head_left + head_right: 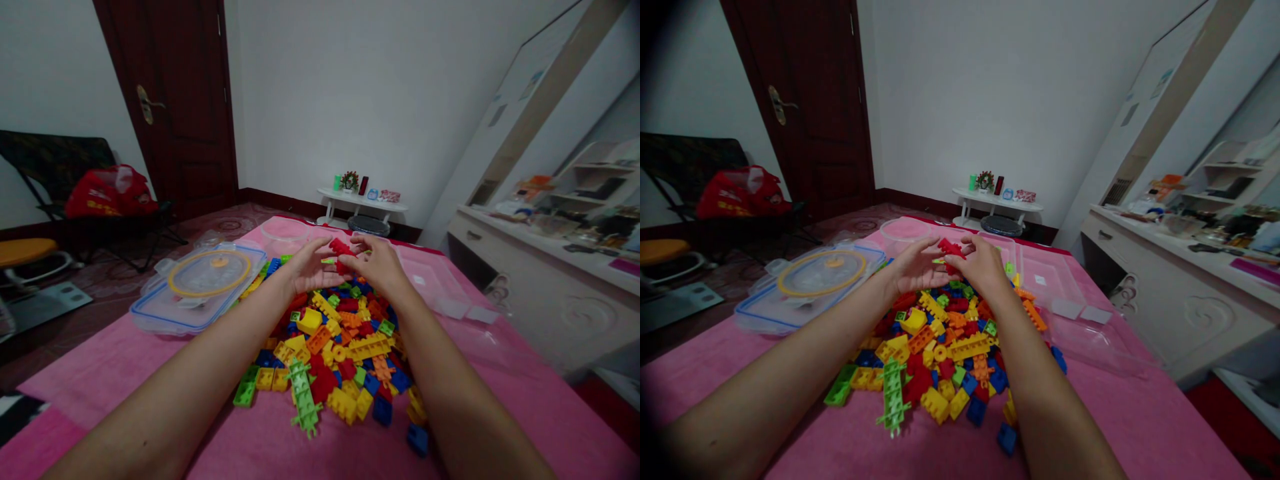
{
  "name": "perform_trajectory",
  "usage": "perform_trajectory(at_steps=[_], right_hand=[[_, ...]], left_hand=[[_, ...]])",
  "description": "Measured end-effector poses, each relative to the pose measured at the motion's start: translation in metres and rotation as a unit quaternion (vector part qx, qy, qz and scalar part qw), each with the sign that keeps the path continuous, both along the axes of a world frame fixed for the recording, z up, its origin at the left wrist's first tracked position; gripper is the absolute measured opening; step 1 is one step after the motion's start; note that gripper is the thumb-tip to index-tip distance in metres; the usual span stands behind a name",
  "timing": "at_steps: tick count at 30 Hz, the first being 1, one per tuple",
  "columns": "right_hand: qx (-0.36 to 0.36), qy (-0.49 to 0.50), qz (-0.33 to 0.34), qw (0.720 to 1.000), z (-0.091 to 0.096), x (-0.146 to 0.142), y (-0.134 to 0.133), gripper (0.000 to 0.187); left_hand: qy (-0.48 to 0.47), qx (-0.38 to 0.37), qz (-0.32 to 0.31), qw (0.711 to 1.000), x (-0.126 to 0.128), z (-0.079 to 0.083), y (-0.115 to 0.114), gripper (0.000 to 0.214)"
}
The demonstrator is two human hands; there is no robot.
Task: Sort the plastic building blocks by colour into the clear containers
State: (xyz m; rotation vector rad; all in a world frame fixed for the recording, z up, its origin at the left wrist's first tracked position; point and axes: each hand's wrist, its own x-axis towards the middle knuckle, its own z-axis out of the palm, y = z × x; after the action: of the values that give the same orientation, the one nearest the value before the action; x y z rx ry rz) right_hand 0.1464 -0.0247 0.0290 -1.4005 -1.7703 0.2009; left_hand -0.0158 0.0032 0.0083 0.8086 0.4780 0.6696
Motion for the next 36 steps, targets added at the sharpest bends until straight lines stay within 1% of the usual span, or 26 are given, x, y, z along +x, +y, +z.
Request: perform_trajectory(at_steps=[2, 4, 5, 6, 8, 9, 10, 11, 14, 17, 19, 21, 23, 26, 27, 28, 29, 30, 32, 33, 34, 35, 36], right_hand=[[-0.001, 0.058, 0.019, 0.998, 0.001, 0.0, -0.001, 0.049], [-0.007, 0.107, 0.045, 0.993, 0.005, 0.003, -0.003, 0.045], [-0.007, 0.124, 0.05, 0.991, 0.007, 0.005, -0.004, 0.042], [-0.007, 0.137, 0.051, 0.989, 0.009, 0.008, -0.005, 0.039], [-0.006, 0.156, 0.045, 0.987, 0.013, 0.015, -0.005, 0.036], [-0.007, 0.162, 0.04, 0.986, 0.013, 0.018, -0.005, 0.035], [-0.009, 0.167, 0.033, 0.985, 0.013, 0.022, -0.004, 0.034], [-0.012, 0.169, 0.026, 0.985, 0.013, 0.025, -0.002, 0.033], [-0.032, 0.165, 0.005, 0.986, 0.008, 0.034, 0.003, 0.029], [-0.051, 0.129, 0.001, 0.99, 0.003, 0.039, 0.006, 0.023], [-0.053, 0.089, 0.002, 0.995, -0.001, 0.04, 0.008, 0.019], [-0.054, 0.051, -0.006, 0.997, -0.004, 0.04, 0.011, 0.018], [-0.061, 0.019, -0.017, 0.998, -0.008, 0.039, 0.013, 0.018], [-0.072, -0.023, -0.013, 0.997, -0.014, 0.035, 0.015, 0.019], [-0.078, -0.041, -0.002, 0.996, -0.017, 0.033, 0.015, 0.018], [-0.087, -0.063, 0.016, 0.994, -0.019, 0.031, 0.015, 0.019], [-0.097, -0.087, 0.039, 0.991, -0.021, 0.029, 0.014, 0.02], [-0.107, -0.111, 0.061, 0.986, -0.024, 0.027, 0.014, 0.023], [-0.121, -0.15, 0.096, 0.977, -0.029, 0.022, 0.012, 0.034], [-0.126, -0.163, 0.107, 0.973, -0.032, 0.02, 0.012, 0.039], [-0.129, -0.173, 0.113, 0.97, -0.034, 0.018, 0.011, 0.045], [-0.132, -0.182, 0.119, 0.967, -0.036, 0.016, 0.011, 0.05], [-0.132, -0.19, 0.125, 0.965, -0.038, 0.014, 0.01, 0.052]], left_hand=[[-0.033, -0.021, 0.006, 0.999, 0.0, -0.002, 0.002, 0.032], [-0.046, -0.032, 0.031, 0.998, -0.001, -0.004, 0.009, 0.019], [-0.038, -0.035, 0.047, 0.998, -0.001, -0.004, 0.014, 0.015], [-0.019, -0.032, 0.067, 0.997, 0.0, -0.003, 0.022, 0.012], [0.053, -0.005, 0.123, 0.991, 0.003, 0.002, 0.042, 0.009], [0.096, 0.019, 0.162, 0.982, 0.006, 0.006, 0.055, 0.008], [0.147, 0.049, 0.206, 0.966, 0.009, 0.011, 0.067, 0.008], [0.166, 0.06, 0.226, 0.958, 0.013, 0.015, 0.08, 0.007], [0.206, 0.084, 0.262, 0.939, 0.026, 0.024, 0.114, 0.007], [0.242, 0.122, 0.278, 0.922, 0.035, 0.025, 0.133, 0.012], [0.266, 0.151, 0.271, 0.913, 0.039, 0.022, 0.134, 0.016], [0.285, 0.183, 0.257, 0.905, 0.041, 0.018, 0.129, 0.02], [0.292, 0.217, 0.245, 0.899, 0.04, 0.014, 0.118, 0.022], [0.302, 0.309, 0.201, 0.879, 0.035, 0.008, 0.097, 0.024], [0.316, 0.345, 0.18, 0.865, 0.032, 0.007, 0.09, 0.025], [0.34, 0.384, 0.157, 0.844, 0.028, 0.005, 0.083, 0.027], [0.37, 0.423, 0.133, 0.816, 0.023, 0.003, 0.078, 0.028], [0.405, 0.46, 0.112, 0.782, 0.018, 0.001, 0.072, 0.028], [0.47, 0.534, 0.068, 0.699, 0.006, -0.005, 0.064, 0.029], [0.497, 0.561, 0.048, 0.661, 0.0, -0.009, 0.061, 0.033], [0.518, 0.579, 0.032, 0.63, -0.005, -0.012, 0.058, 0.039], [0.531, 0.59, 0.022, 0.608, -0.009, -0.015, 0.056, 0.045], [0.538, 0.597, 0.016, 0.595, -0.013, -0.018, 0.055, 0.051]])
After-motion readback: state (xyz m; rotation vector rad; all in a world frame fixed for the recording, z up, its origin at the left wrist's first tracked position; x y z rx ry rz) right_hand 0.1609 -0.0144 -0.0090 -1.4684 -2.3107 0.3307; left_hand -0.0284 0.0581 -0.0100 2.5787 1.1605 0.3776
